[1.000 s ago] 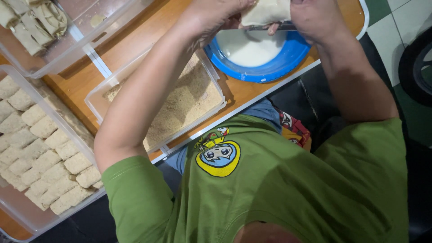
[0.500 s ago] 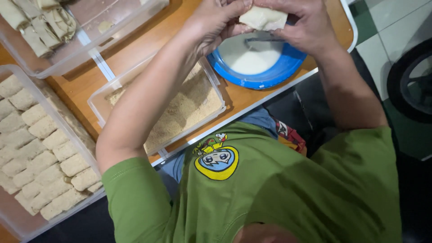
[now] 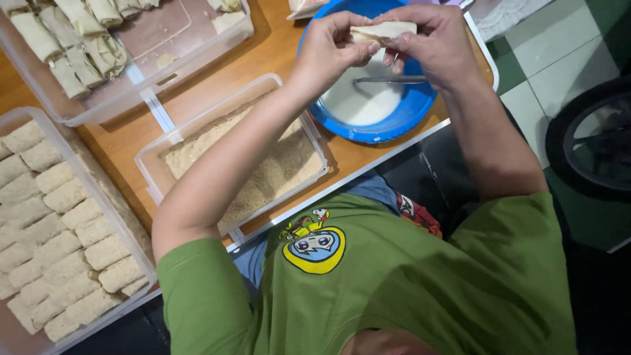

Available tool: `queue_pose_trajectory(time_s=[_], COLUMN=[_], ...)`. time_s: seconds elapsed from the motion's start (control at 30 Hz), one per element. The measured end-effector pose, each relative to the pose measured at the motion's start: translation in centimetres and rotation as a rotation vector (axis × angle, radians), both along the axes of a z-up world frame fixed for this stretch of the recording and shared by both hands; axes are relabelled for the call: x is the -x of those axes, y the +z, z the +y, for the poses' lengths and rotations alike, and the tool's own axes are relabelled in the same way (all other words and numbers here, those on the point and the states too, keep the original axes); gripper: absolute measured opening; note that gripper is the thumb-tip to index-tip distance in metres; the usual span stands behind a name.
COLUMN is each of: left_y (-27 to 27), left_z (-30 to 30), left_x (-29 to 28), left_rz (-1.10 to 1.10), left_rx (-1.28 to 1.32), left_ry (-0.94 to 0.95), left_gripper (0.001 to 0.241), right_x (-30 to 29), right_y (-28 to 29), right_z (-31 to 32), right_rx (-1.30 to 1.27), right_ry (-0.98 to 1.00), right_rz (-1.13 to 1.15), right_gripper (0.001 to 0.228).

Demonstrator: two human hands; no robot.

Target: Dipping pastry rolls into a liquid batter and then coating them thoroughly with breadcrumbs.

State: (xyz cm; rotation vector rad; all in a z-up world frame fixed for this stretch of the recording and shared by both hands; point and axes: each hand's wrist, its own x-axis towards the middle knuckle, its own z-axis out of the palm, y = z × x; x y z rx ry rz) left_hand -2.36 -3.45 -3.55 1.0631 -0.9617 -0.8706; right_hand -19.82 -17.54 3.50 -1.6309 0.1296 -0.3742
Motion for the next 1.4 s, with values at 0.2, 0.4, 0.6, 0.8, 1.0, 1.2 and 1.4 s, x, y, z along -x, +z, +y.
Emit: queue_pose_trajectory(time_s=[0.2, 0.4, 0.6, 0.8, 1.0, 1.2, 1.4], left_y=[-0.1, 1.2, 1.7, 2.2, 2.2, 2.5, 2.4], left_z=[0.3, 1.0, 1.6, 2.4, 2.6, 2.3, 2.3], left_x=[0.2, 0.7, 0.4, 0.6, 0.4, 0.1, -0.1], left_rz=[0.039, 0.238, 0.305, 0.409, 0.412, 0.574, 0.616], left_rx=[0.015, -0.039, -0.122, -0.107, -0.087, -0.156, -0.165], left_ry=[0.024, 0.026, 0.028, -0.02, -0.006, -0.027, -0.081], left_gripper=[0.024, 0.022, 0.022, 0.02, 0.02, 0.024, 0.025], right_x=[0.2, -0.3, -0.4, -0.1, -0.1, 0.1, 1.2], right_y=[-0.6, -1.1, 0.1, 0.0, -2.2, -0.3, -0.5], right_z=[-0.2, 0.0, 1.0, 0.9, -0.5, 0.6, -0.2], right_rx=[-0.024, -0.023, -0.076, -0.004, -0.265, 0.223, 0.885], right_ry=[-0.019, -0.05, -0.017, 0.114, 0.047, 0.117, -0.019], right_rz=[0.03, 0.045, 0.057, 0.055, 0.049, -0.036, -0.185], right_gripper=[0.021, 0.019, 0.022, 0.032, 0.016, 0.042, 0.035])
